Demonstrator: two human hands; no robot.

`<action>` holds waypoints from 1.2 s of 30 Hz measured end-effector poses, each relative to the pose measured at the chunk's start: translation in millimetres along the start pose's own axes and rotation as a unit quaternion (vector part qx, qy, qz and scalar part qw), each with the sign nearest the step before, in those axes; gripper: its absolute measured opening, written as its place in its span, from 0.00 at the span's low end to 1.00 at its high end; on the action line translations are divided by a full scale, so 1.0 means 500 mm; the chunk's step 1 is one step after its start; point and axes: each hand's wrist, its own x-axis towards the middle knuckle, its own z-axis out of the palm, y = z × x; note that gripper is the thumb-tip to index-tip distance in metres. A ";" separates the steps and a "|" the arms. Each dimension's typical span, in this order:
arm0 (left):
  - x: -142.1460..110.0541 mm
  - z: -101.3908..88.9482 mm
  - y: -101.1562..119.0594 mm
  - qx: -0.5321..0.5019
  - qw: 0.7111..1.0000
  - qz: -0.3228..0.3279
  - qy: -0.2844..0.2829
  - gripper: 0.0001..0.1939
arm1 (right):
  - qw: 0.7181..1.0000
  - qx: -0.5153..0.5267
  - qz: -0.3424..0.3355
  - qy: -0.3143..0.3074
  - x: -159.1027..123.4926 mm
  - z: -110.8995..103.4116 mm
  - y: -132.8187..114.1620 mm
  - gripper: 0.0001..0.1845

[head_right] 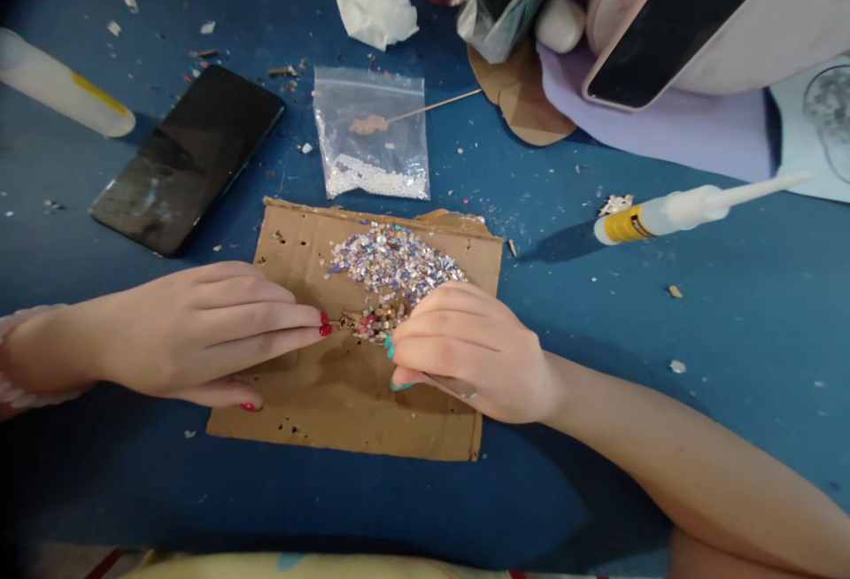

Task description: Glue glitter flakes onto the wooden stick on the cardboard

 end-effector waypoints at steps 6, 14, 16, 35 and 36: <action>-0.004 0.001 -0.001 -0.028 1.000 -0.009 -0.005 0.24 | 1.000 -0.013 -0.007 -0.001 -0.001 0.002 0.004 0.03; -0.002 0.001 -0.001 0.012 1.000 0.006 -0.002 0.24 | 1.000 -0.006 -0.010 0.001 -0.002 0.005 0.004 0.03; 0.000 0.000 -0.001 0.010 1.000 0.007 0.003 0.24 | 1.000 -0.003 -0.012 -0.003 -0.001 0.005 0.005 0.03; -0.001 0.001 -0.001 0.010 1.000 0.002 0.006 0.23 | 1.000 -0.006 -0.022 -0.009 0.001 0.001 0.008 0.04; -0.001 0.002 -0.001 0.011 1.000 0.002 0.004 0.23 | 1.000 -0.005 -0.025 -0.011 0.001 0.000 0.008 0.04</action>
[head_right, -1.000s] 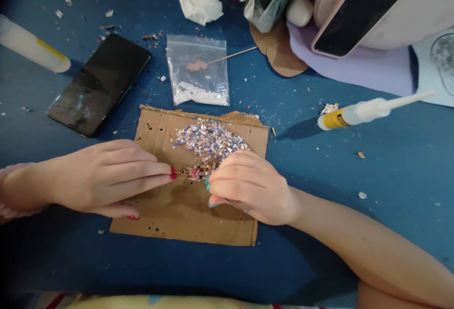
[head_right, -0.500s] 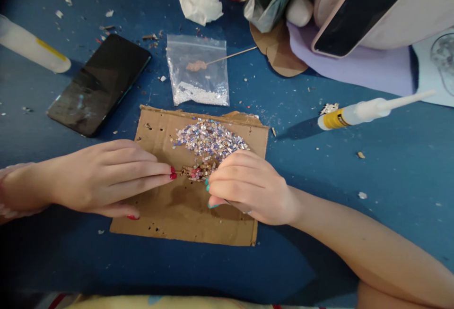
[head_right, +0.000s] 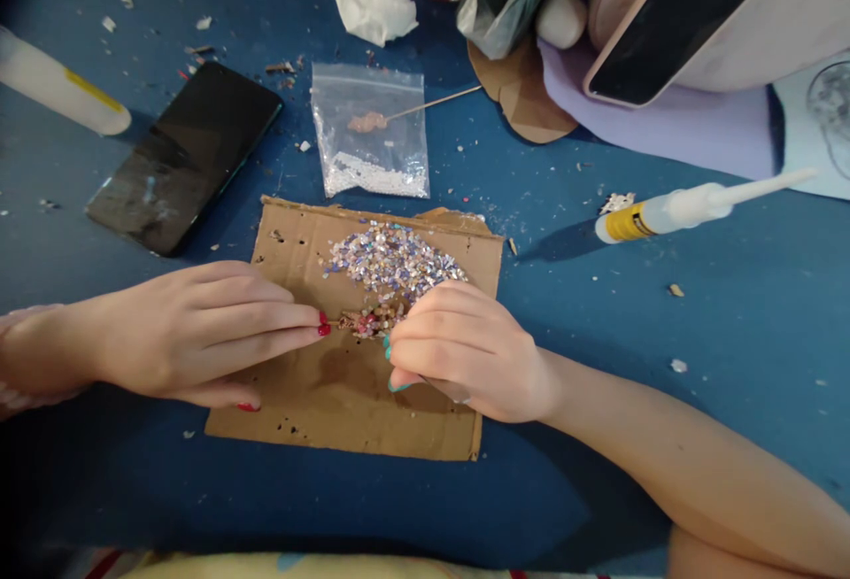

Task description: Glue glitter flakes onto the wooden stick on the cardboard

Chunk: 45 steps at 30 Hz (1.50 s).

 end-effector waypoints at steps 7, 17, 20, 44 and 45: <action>0.001 -0.001 0.000 -0.002 1.000 0.004 0.004 0.23 | 1.000 -0.008 0.001 -0.012 0.003 -0.004 0.001 0.05; 0.002 -0.001 -0.001 -0.002 1.000 0.004 0.013 0.23 | 1.000 -0.012 -0.002 0.004 0.003 0.002 0.001 0.03; 0.003 -0.002 -0.001 0.002 1.000 0.005 0.010 0.23 | 1.000 -0.010 0.000 0.008 0.003 0.003 0.001 0.03; 0.002 -0.002 -0.001 0.000 1.000 0.003 0.010 0.23 | 0.999 -0.032 -0.017 0.012 -0.001 0.006 -0.005 0.02; 0.002 -0.002 -0.001 0.002 1.000 0.003 0.010 0.23 | 0.999 -0.042 -0.018 0.008 -0.002 0.006 -0.007 0.02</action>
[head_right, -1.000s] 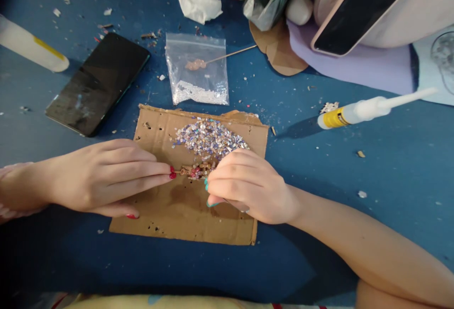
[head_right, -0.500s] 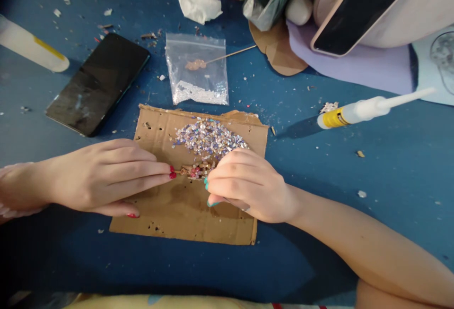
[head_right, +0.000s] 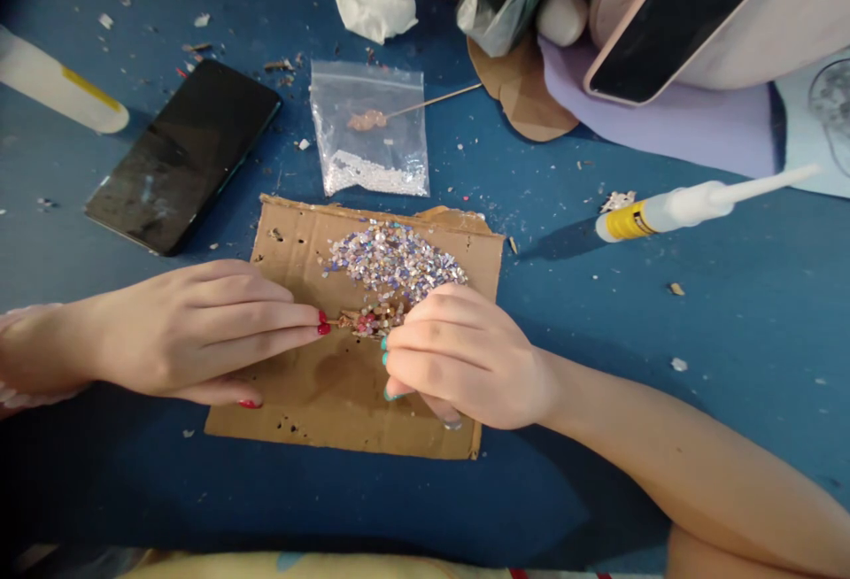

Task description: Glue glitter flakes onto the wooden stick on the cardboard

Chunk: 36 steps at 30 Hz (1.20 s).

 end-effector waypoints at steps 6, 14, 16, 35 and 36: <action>-0.002 -0.001 -0.002 -0.008 1.000 0.003 -0.004 0.24 | 0.999 -0.032 -0.020 -0.032 -0.004 -0.002 -0.003 0.04; -0.002 0.000 -0.002 -0.002 1.000 -0.001 -0.005 0.23 | 0.998 -0.043 -0.022 -0.043 -0.004 -0.004 -0.003 0.05; -0.002 0.000 -0.002 -0.008 1.000 -0.004 -0.007 0.22 | 0.998 -0.049 -0.028 -0.036 -0.006 -0.001 0.000 0.06; 0.007 -0.006 -0.001 -0.005 1.000 0.011 0.007 0.20 | 0.998 -0.052 0.035 0.019 0.012 -0.011 0.007 0.02; 0.007 -0.006 -0.001 -0.003 1.000 0.012 0.006 0.21 | 0.997 -0.054 0.043 0.030 0.013 -0.008 0.008 0.02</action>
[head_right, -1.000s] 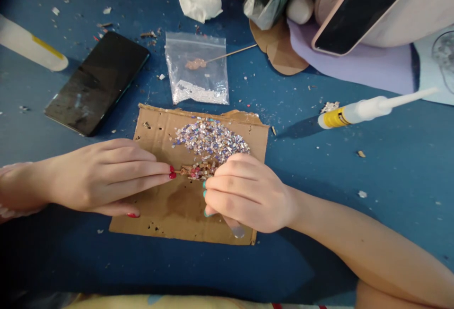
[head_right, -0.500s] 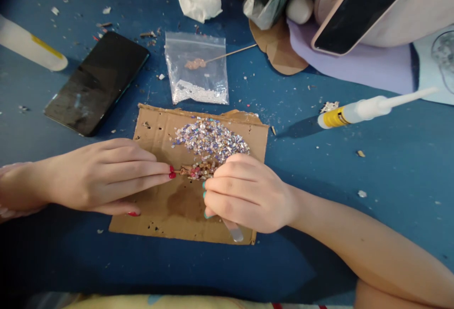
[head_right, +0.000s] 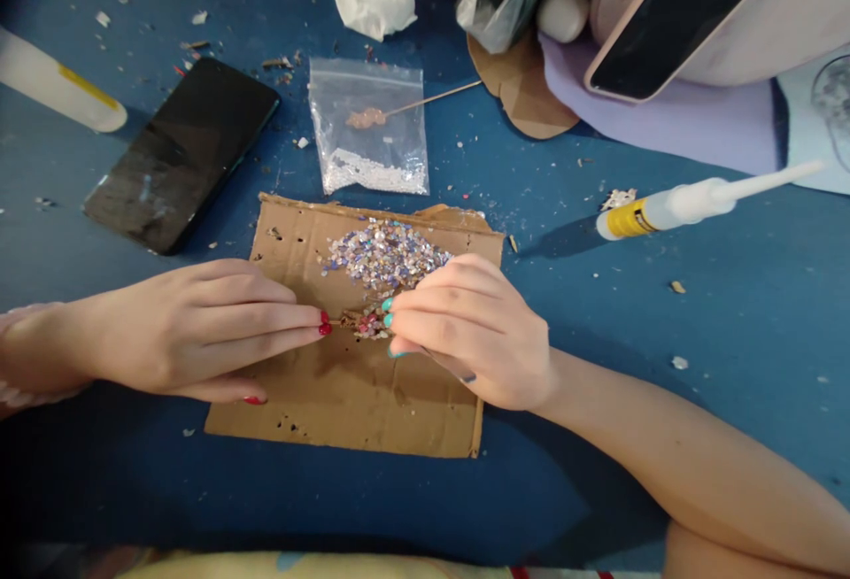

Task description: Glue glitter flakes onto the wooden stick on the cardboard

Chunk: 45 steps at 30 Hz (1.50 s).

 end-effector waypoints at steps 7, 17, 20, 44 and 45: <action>-0.003 0.003 0.001 -0.003 1.000 0.002 -0.004 0.21 | 0.996 0.030 0.053 0.058 -0.003 0.021 0.003 0.03; -0.002 0.003 0.001 -0.010 1.000 0.003 -0.006 0.21 | 0.997 0.020 0.064 0.042 -0.001 0.020 0.004 0.03; -0.002 0.003 0.001 -0.006 1.000 0.004 -0.005 0.21 | 0.997 0.021 0.058 0.042 0.001 0.019 0.004 0.03; -0.003 0.008 0.001 0.012 1.000 -0.002 -0.006 0.21 | 0.997 0.011 0.075 0.025 0.010 0.026 -0.003 0.03; -0.003 0.008 0.002 0.010 1.000 -0.006 -0.005 0.21 | 0.997 0.011 0.077 0.026 0.010 0.026 -0.003 0.03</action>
